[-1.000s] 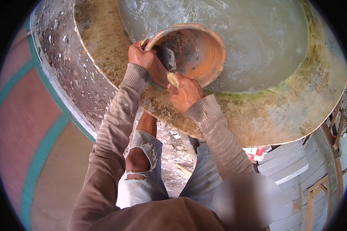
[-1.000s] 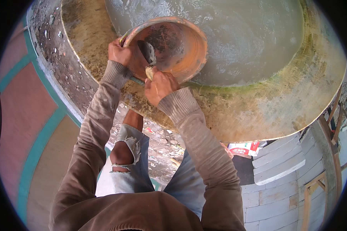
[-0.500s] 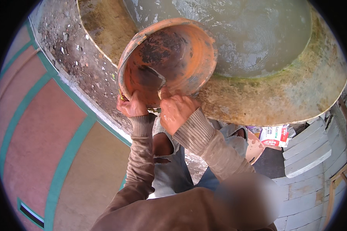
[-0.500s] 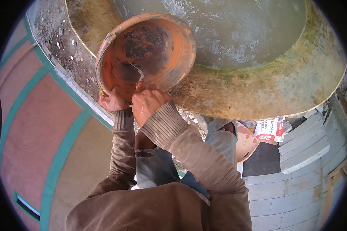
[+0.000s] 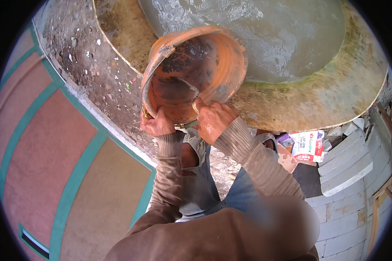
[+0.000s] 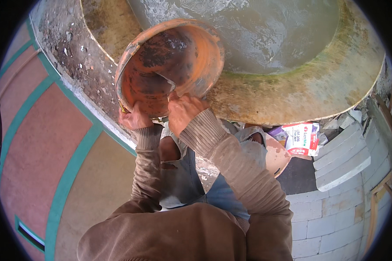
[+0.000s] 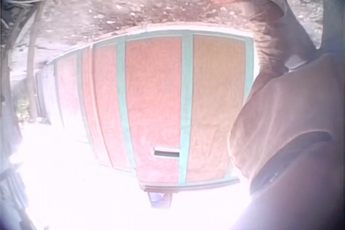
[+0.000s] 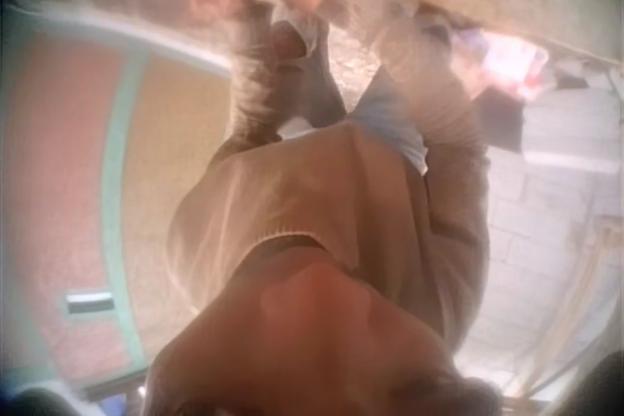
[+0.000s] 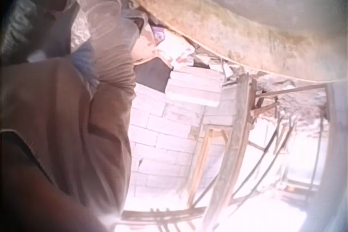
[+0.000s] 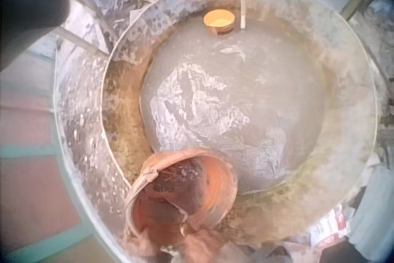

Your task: The person cleans several small buckets by using a trowel to scrape out residue, rinsing them in a large vat of water, and stacking them.

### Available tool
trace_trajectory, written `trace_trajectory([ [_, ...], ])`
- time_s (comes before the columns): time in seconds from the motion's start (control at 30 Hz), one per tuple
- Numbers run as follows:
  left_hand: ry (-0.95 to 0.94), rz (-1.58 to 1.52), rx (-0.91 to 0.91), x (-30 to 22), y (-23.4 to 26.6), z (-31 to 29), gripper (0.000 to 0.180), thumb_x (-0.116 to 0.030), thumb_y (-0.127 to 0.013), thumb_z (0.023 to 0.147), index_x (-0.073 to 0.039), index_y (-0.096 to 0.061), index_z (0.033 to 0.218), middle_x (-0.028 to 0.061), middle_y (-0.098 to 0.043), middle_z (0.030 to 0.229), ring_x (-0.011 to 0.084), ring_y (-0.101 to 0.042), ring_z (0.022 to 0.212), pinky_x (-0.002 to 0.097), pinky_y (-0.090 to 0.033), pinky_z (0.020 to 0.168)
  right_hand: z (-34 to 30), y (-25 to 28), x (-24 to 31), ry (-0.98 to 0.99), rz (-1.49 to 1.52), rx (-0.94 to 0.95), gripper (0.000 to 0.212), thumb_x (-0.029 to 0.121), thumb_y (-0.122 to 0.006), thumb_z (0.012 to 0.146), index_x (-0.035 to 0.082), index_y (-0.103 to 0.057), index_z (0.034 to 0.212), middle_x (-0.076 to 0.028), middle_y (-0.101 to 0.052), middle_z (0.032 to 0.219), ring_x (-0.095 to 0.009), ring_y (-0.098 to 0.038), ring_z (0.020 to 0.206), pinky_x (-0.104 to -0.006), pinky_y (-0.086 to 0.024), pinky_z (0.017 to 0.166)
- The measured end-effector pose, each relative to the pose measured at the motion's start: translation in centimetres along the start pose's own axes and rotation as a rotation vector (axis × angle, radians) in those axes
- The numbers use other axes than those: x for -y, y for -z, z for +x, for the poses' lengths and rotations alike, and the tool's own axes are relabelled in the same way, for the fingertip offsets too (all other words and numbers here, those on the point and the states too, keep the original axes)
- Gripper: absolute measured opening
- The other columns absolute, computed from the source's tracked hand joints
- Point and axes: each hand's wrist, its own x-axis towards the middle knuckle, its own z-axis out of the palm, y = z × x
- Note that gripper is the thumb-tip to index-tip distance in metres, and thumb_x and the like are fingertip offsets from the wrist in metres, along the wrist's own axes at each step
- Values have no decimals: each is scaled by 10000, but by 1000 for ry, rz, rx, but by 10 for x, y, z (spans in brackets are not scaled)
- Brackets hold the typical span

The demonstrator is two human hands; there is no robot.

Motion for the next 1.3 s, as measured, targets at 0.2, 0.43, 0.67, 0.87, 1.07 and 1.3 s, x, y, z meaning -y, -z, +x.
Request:
trace_trajectory([
  [0.2, 50, 3, 45, -13, 1, -3, 272, -20, -638, 721, 80, -663, 973, 123, -707, 872, 183, -633, 761, 340, -519, 722, -12, 8, 32, 7, -29, -32, 428, 80, -615, 789, -75, -594, 1188, -214, -649, 875, -345, -672, 735, -423, -540, 640],
  [0.43, -71, 46, 102, 1, 6, -9, 299, -49, -662, 745, 59, -648, 1024, 124, -702, 960, 213, -638, 821, 338, -527, 749, -21, -6, 15, 90, -96, -111, 390, 85, -647, 754, -55, -628, 1117, -186, -637, 803, -327, -665, 674, -408, -533, 599],
  [0.67, -27, -89, 150, -28, -1, -1, 242, 21, -611, 733, 68, -659, 966, 80, -687, 859, 137, -605, 764, 288, -500, 718, -28, -4, 6, 289, -143, -292, 377, 98, -644, 797, -45, -622, 1145, -162, -635, 783, -295, -675, 667, -400, -534, 598],
  [0.87, -33, -71, 314, -36, -2, 24, 178, 35, -582, 724, 69, -642, 887, 26, -635, 761, 76, -530, 697, 246, -457, 620, -11, 18, -8, -84, -238, -153, 387, 137, -568, 905, 29, -564, 1276, -211, -630, 888, -332, -695, 729, -458, -559, 651],
  [1.07, 40, -145, 327, -50, -10, 28, 170, 31, -581, 718, 72, -644, 871, 12, -634, 736, 70, -519, 664, 242, -448, 597, -29, -10, -22, 75, -234, -25, 404, 133, -569, 911, 34, -566, 1302, -207, -631, 899, -337, -686, 707, -416, -556, 624],
  [1.3, -18, -61, 356, -36, -8, 38, 204, 20, -592, 720, 82, -670, 898, 13, -635, 731, 67, -512, 671, 264, -455, 581, -10, 1, -21, 44, -313, -198, 485, 79, -557, 860, 23, -545, 1342, -199, -639, 919, -325, -671, 674, -420, -543, 627],
])
